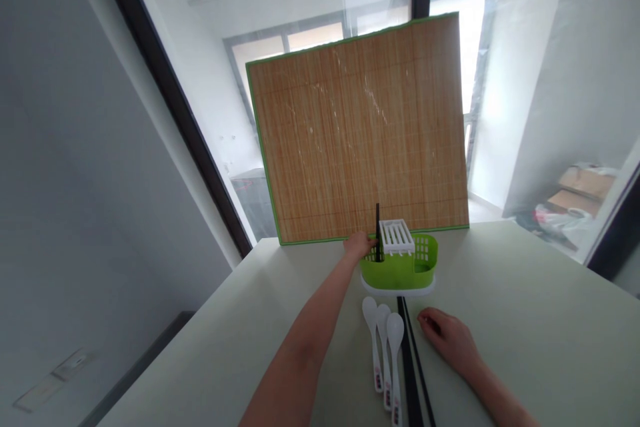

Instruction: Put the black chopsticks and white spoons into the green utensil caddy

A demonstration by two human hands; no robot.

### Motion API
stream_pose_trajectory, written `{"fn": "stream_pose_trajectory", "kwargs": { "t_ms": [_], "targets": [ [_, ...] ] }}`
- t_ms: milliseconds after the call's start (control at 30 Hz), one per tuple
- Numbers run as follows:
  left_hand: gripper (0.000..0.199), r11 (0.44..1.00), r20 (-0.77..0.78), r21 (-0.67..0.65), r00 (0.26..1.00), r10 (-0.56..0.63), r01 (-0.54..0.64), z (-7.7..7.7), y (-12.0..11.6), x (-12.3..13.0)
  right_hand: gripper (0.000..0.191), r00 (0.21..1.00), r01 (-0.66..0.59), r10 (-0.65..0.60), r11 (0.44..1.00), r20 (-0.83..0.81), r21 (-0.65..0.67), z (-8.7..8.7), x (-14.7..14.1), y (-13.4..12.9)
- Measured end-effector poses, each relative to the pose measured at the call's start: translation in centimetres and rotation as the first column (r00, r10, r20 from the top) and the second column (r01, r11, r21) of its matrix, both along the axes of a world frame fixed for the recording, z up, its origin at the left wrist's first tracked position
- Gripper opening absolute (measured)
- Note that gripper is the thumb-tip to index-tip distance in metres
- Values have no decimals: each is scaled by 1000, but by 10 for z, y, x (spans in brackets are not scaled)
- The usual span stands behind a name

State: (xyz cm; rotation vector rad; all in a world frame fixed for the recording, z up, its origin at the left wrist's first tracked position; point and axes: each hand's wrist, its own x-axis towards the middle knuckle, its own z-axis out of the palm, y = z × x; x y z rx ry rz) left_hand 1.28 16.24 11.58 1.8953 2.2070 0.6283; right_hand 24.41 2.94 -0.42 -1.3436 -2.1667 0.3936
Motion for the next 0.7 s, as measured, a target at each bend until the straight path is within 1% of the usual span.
{"fn": "stream_pose_trajectory", "kwargs": {
  "t_ms": [100,167,233,267,300,367,400,433,500,567,633,700],
  "targets": [
    [34,997,16,80,1000,-12,11,9,-8,-3,23,999,17,-16,999,29,-36,4,-1,-2],
    [30,985,35,171,999,-21,15,14,-21,-7,20,998,39,-35,997,57,-68,6,-2,-4],
    [29,961,54,276,998,-12,-3,13,-41,-12,15,995,58,-48,993,93,-100,7,-5,-7],
    [29,936,77,351,997,-1,-26,8,-53,-16,12,992,63,-50,991,113,-114,8,-7,-10],
    [28,899,108,433,994,11,-57,0,-67,-19,10,990,66,-49,990,136,-126,8,-9,-12],
    [24,783,197,609,980,12,-132,-25,-95,-25,12,982,71,-45,988,182,-140,8,-14,-18],
    [22,735,231,659,973,3,-159,-41,-109,-29,14,978,76,-46,987,205,-143,9,-16,-21],
    [21,714,253,679,968,-6,-173,-57,-121,-32,16,973,83,-48,986,228,-144,9,-19,-23],
    [20,716,285,672,959,-11,-192,-88,-141,-39,19,961,98,-56,984,272,-146,11,-22,-25],
    [21,730,321,648,947,-2,-218,-111,-153,-45,20,947,113,-60,982,316,-154,13,-23,-25],
    [21,733,346,638,938,1,-236,-122,-157,-49,22,929,135,-70,979,364,-155,17,-24,-24],
    [22,728,347,645,938,-8,-232,-124,-157,-51,22,902,168,-95,976,420,-139,20,-25,-24]
  ]
}}
